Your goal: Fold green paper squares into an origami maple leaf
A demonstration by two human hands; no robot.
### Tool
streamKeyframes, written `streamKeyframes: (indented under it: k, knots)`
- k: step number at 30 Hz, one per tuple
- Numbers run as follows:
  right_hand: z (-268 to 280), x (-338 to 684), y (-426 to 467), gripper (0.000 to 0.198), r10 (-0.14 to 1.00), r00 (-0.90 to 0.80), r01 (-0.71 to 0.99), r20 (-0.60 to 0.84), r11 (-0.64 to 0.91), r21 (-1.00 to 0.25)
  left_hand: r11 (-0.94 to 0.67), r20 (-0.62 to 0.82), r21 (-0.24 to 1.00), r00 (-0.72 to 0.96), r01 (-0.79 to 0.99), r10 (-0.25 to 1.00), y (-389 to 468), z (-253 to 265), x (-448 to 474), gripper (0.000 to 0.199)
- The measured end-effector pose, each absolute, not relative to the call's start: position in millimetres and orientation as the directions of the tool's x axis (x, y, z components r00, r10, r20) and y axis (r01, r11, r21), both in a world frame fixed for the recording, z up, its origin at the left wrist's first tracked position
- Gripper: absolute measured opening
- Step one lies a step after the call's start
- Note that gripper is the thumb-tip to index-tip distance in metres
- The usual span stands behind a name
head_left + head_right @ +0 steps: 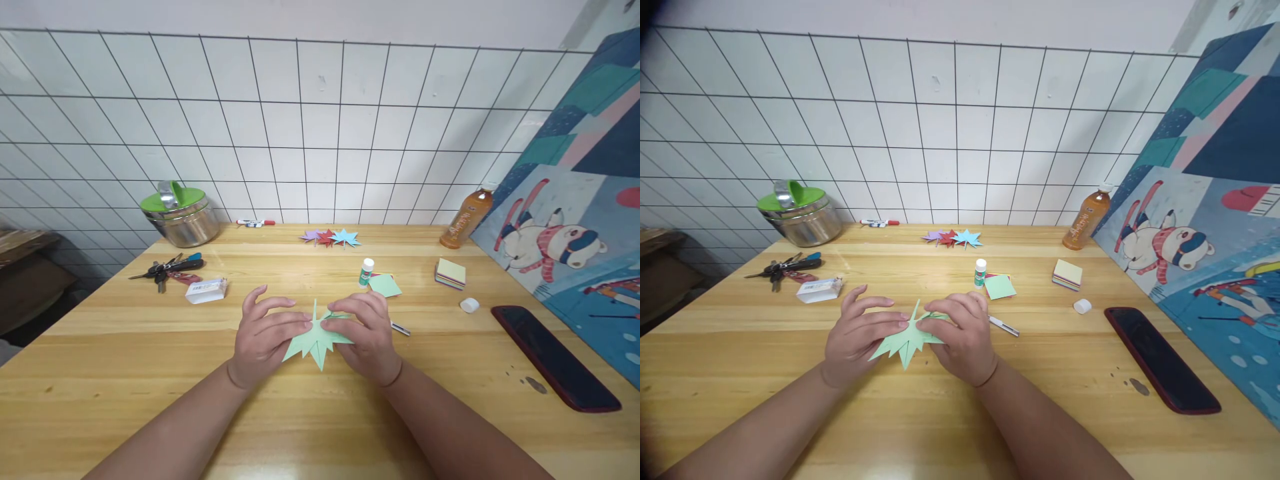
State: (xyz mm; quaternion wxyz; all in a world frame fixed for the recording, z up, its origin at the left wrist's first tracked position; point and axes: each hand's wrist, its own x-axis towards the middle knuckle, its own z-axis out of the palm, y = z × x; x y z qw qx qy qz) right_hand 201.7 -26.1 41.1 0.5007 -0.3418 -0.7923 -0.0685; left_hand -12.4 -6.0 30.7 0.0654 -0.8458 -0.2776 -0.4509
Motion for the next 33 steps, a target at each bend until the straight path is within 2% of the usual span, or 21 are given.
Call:
streamKeyframes:
  k: [3,7,12,14,16,18,19,20,21,24,28,33]
  knots:
    - [38.9,202.2,-24.9,0.024,0.477,-0.259,0.627,0.84,0.744,-0.23,-0.843,0.813,0.13,0.431,0.522,0.392,-7.6,31.1,-13.8,0.029]
    - [36.3,203.3,-24.1,0.019,0.436,-0.228,0.645,0.871,0.738,-0.2,-0.848,0.812,0.133,0.434,0.513,0.389,-9.3,32.2,-13.1,0.028]
    - [38.2,203.2,-24.0,0.019,0.438,-0.256,0.635,0.862,0.749,-0.192,-0.832,0.805,0.2,0.398,0.518,0.441,-9.4,33.8,-9.4,0.02]
    - [38.7,201.3,-23.5,0.02,0.513,-0.271,0.633,0.814,0.733,-0.251,-0.802,0.776,0.312,0.35,0.51,0.524,-8.4,32.7,-5.3,0.016]
    - [38.0,198.4,-22.5,0.037,0.638,-0.247,0.617,0.729,0.684,-0.39,-0.703,0.696,0.528,0.231,0.477,0.68,-6.6,29.9,0.7,0.009]
    - [35.7,195.4,-20.6,0.066,0.773,-0.185,0.566,0.607,0.589,-0.577,-0.489,0.513,0.8,0.027,0.347,0.858,-4.2,25.9,7.2,0.012]
    - [34.1,194.0,-19.4,0.073,0.829,-0.162,0.529,0.535,0.531,-0.662,-0.359,0.377,0.904,-0.036,0.233,0.925,-3.0,23.9,10.0,0.018]
    - [32.2,192.7,-18.1,0.071,0.876,-0.153,0.496,0.457,0.468,-0.731,-0.247,0.253,0.962,-0.041,0.114,0.967,-1.9,22.0,12.4,0.025]
    - [30.1,191.5,-16.7,0.06,0.912,-0.163,0.474,0.377,0.407,-0.78,-0.169,0.17,0.985,-0.041,0.022,0.985,-1.0,20.5,14.3,0.031]
    - [23.5,187.4,-13.8,0.023,0.951,-0.221,0.485,0.217,0.3,-0.821,-0.063,0.062,0.987,-0.015,-0.149,0.998,0.1,17.6,17.2,0.037]
    - [16.3,182.0,-13.0,0.022,0.96,-0.194,0.516,0.199,0.273,-0.812,-0.026,0.035,0.971,0.033,-0.236,0.999,-0.1,15.5,18.6,0.035]
    - [13.3,180.8,-11.6,0.022,0.978,-0.15,0.473,0.145,0.2,-0.858,0.006,0.014,0.967,0.077,-0.254,0.997,0.6,14.0,19.5,0.032]
